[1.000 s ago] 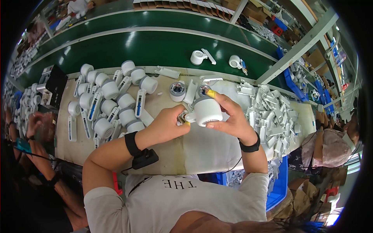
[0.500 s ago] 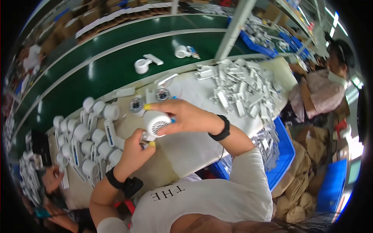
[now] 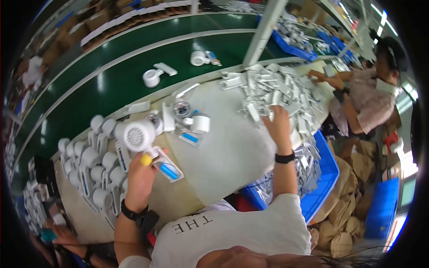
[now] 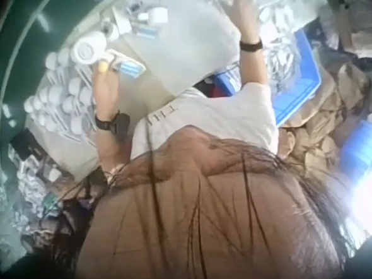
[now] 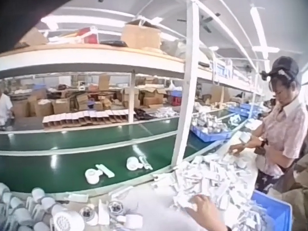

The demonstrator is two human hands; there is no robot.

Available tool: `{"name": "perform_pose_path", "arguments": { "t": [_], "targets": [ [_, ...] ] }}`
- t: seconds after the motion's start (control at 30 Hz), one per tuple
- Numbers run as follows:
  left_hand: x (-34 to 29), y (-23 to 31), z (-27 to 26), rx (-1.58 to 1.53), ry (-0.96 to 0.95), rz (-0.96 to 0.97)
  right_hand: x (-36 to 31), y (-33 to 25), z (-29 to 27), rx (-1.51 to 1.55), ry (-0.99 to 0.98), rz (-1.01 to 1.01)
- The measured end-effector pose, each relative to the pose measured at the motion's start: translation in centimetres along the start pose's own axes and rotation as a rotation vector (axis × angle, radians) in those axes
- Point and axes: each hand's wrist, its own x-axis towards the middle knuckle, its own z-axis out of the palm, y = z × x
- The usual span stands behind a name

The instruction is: The person assembles handheld fans by picking up a fan head and a handle, fitting them together, and pressing the pieces to snap them into place before setting the finished product on a conveyor belt.

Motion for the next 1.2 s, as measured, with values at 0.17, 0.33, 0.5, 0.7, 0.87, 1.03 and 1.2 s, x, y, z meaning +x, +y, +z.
{"name": "perform_pose_path", "arguments": {
  "t": [0.17, 0.33, 0.5, 0.7, 0.87, 1.03, 1.2],
  "targets": [
    [0.6, -0.5, 0.9, -0.064, -0.082, -0.152, -1.7, 5.1, 0.0, -0.181, -0.292, 0.244],
    [0.9, -1.4, 0.8, -0.142, -0.062, -0.007, -0.7, 3.5, -0.7, -0.295, -0.219, 0.312],
    [0.9, -2.6, 0.6, -0.171, 0.008, 0.045, -1.8, -9.3, -2.6, 0.895, -0.575, 0.192],
    [0.7, -1.9, 1.5, -0.325, -0.025, 0.009, -3.2, -15.9, -0.6, 1.158, -0.617, -0.332],
    [0.0, -3.4, 1.7, -0.291, 0.077, 0.141, -3.7, -18.6, 0.0, 0.422, -0.279, -0.717],
    [0.3, -3.3, 1.3, -0.364, 0.010, 0.217, -3.2, -18.9, -0.6, 0.619, -0.236, -0.695],
    [0.1, -2.7, 1.9, -0.362, 0.000, 0.209, -3.3, -20.3, -0.8, 1.062, -0.320, -0.621]
  ]
}}
